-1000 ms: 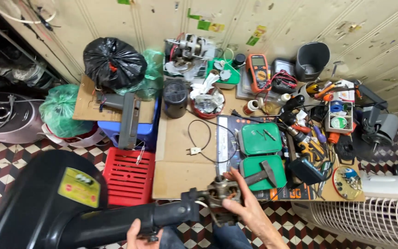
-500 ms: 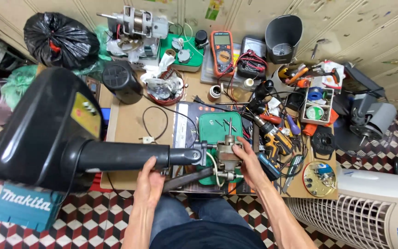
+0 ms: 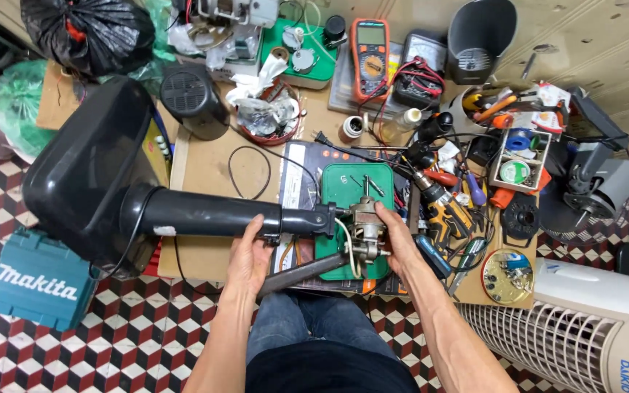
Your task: The person holds an electric motor housing and uses a cordless drill to loosen its components, then works at a cluttered workbench pulling the motor apart by hand, removing internal parts and setting them on the bench, and using a screwdriver on the motor base before lifting the motor housing again.
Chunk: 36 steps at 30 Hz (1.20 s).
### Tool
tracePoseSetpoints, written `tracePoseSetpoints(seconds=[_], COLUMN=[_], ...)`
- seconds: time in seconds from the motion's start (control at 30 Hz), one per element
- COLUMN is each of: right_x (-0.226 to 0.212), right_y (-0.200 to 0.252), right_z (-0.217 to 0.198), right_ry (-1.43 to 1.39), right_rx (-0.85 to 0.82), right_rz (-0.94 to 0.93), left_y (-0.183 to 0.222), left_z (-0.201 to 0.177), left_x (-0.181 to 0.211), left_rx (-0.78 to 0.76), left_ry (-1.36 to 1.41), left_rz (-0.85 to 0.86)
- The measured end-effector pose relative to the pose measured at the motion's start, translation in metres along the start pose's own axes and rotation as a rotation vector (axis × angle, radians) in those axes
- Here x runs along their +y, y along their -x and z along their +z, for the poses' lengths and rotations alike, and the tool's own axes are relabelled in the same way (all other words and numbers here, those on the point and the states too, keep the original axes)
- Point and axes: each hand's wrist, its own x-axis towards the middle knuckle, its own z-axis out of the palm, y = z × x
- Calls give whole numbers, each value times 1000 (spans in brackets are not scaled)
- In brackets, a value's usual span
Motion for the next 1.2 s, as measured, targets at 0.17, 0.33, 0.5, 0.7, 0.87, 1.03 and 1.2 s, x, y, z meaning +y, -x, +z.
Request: tracePoseSetpoints(seconds=[0.17, 0.33, 0.5, 0.7, 0.87, 1.03, 1.2], right_x=[-4, 11, 11, 13, 8, 5, 4], right_y=[-13, -34, -32, -32, -28, -24, -18], right_z=[15, 25, 29, 29, 32, 33, 34], right_ry=[-29, 49, 29, 16, 34, 17, 9], right_rx=[-92, 105, 146, 146, 159, 154, 139], right_rz=[35, 36, 6, -9, 8, 34, 22], left_y=[-5, -30, 44, 14, -8, -23, -2], left_z=[-5, -72, -9, -23, -11, -21, -8], left_x=[11, -37, -29, -83, -105, -118, -103], left_rx=[63, -4, -119, -215, -115, -139, -115], left_ry=[24, -1217, -1541, -1310, -1225, -1074, -776], left_rz=[-41, 69, -138, 19, -79, -167, -196])
